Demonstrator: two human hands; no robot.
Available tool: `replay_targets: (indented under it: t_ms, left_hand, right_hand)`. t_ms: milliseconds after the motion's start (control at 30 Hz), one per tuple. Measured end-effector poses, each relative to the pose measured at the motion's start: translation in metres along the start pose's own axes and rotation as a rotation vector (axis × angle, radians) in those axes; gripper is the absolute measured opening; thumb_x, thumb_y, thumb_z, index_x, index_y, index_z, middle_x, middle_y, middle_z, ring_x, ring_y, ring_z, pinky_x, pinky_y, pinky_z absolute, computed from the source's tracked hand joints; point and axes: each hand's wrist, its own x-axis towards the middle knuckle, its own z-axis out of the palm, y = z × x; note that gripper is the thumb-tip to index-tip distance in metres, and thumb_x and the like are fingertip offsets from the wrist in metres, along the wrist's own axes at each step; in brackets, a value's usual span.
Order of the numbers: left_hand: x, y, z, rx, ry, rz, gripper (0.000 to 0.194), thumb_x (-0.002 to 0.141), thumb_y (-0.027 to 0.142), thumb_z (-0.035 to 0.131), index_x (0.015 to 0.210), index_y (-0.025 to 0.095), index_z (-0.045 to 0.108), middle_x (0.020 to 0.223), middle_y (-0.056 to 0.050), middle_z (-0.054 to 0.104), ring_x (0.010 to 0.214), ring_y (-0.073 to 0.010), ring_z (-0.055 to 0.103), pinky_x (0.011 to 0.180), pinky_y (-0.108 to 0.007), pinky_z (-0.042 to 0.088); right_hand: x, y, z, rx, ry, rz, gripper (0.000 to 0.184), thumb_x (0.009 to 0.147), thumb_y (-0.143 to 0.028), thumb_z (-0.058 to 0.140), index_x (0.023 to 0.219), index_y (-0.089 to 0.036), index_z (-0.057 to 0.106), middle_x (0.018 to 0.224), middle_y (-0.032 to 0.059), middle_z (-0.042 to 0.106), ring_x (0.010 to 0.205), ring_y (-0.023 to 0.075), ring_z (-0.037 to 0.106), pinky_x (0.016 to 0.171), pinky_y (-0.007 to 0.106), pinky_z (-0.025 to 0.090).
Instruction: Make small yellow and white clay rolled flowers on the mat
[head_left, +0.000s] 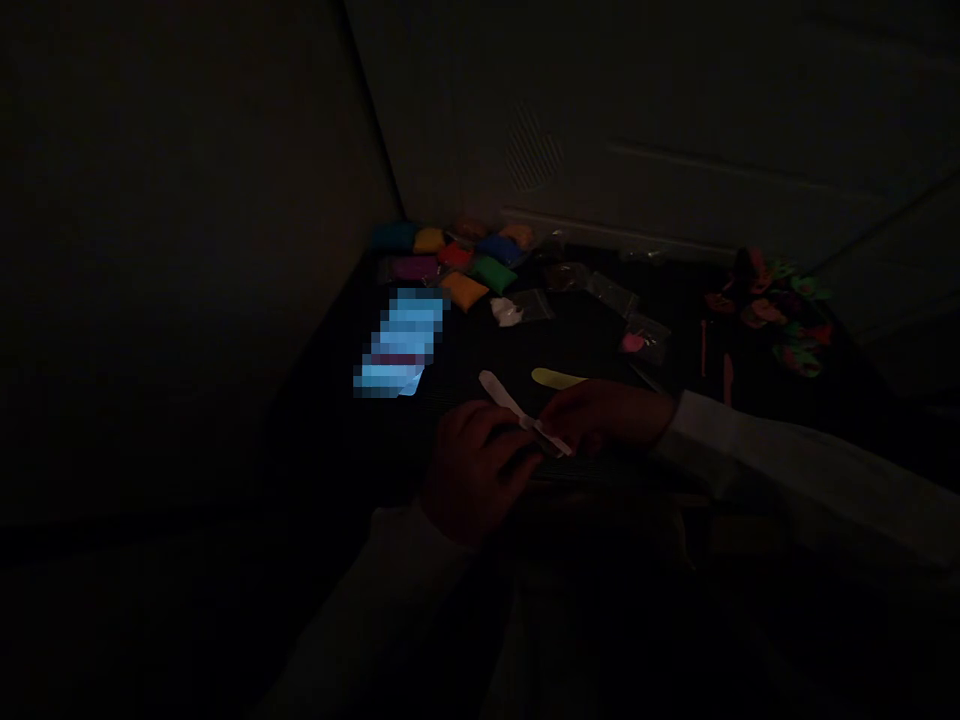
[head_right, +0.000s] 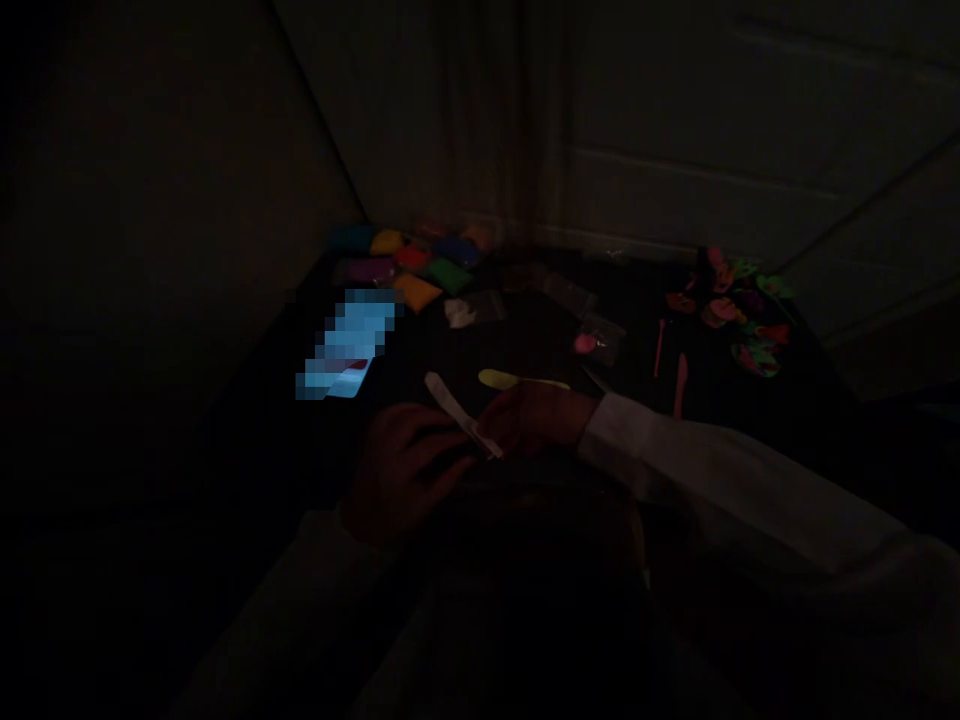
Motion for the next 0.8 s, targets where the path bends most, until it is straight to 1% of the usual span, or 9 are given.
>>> replay_targets:
  t_ms: [133, 267, 333, 433, 533, 800]
  left_hand:
    - [-0.004, 0.011, 0.007, -0.050, 0.023, 0.016, 0.017, 0.068, 0.031, 0.064, 0.083, 0.022, 0.065, 0.087, -0.004, 0.061, 0.092, -0.0210, 0.045, 0.081, -0.039, 0.041]
    - [-0.004, 0.017, 0.013, -0.069, 0.082, 0.009, 0.014, 0.067, 0.029, 0.065, 0.079, 0.022, 0.065, 0.082, -0.003, 0.062, 0.089, -0.0198, 0.045, 0.080, -0.038, 0.040]
    - [-0.004, 0.018, 0.014, -0.066, 0.093, -0.003, 0.010, 0.068, 0.026, 0.064, 0.077, 0.022, 0.065, 0.079, -0.002, 0.062, 0.088, -0.0192, 0.045, 0.079, -0.037, 0.040]
    - [-0.003, 0.018, 0.015, -0.055, 0.078, -0.021, 0.005, 0.070, 0.023, 0.061, 0.074, 0.021, 0.064, 0.077, -0.001, 0.062, 0.086, -0.0187, 0.046, 0.077, -0.037, 0.040]
    - [-0.003, 0.017, 0.016, -0.055, 0.056, -0.021, 0.005, 0.071, 0.022, 0.060, 0.074, 0.021, 0.064, 0.078, -0.001, 0.062, 0.087, -0.0187, 0.046, 0.078, -0.037, 0.040]
    - [-0.004, 0.013, 0.015, -0.089, -0.028, 0.050, 0.007, 0.072, 0.020, 0.058, 0.076, 0.020, 0.063, 0.084, -0.002, 0.062, 0.089, -0.0188, 0.047, 0.080, -0.037, 0.040]
  right_hand:
    - [0.000, 0.000, -0.001, -0.048, -0.006, -0.004, 0.025, 0.068, -0.033, 0.062, 0.087, -0.017, 0.061, 0.066, -0.0023, 0.059, 0.057, 0.0065, 0.054, 0.045, 0.014, 0.036]
    - [0.000, 0.000, -0.001, -0.079, 0.013, -0.015, 0.026, 0.068, -0.034, 0.061, 0.089, -0.018, 0.062, 0.064, -0.0029, 0.059, 0.055, 0.0062, 0.052, 0.046, 0.015, 0.036]
    - [0.001, 0.001, -0.001, -0.082, 0.019, -0.027, 0.025, 0.069, -0.033, 0.060, 0.089, -0.018, 0.062, 0.064, -0.0029, 0.059, 0.055, 0.0059, 0.052, 0.045, 0.015, 0.036]
    - [0.001, 0.001, -0.002, -0.064, 0.001, -0.031, 0.023, 0.069, -0.032, 0.060, 0.087, -0.017, 0.061, 0.064, -0.0030, 0.057, 0.054, 0.0051, 0.051, 0.044, 0.014, 0.034]
    - [0.001, 0.001, -0.002, -0.041, -0.001, -0.021, 0.023, 0.068, -0.031, 0.061, 0.086, -0.017, 0.061, 0.063, -0.0034, 0.057, 0.054, 0.0050, 0.051, 0.044, 0.013, 0.034]
    - [0.001, 0.003, -0.004, -0.025, 0.028, -0.016, 0.025, 0.066, -0.033, 0.063, 0.086, -0.017, 0.062, 0.063, -0.0030, 0.057, 0.053, 0.0048, 0.051, 0.042, 0.013, 0.035]
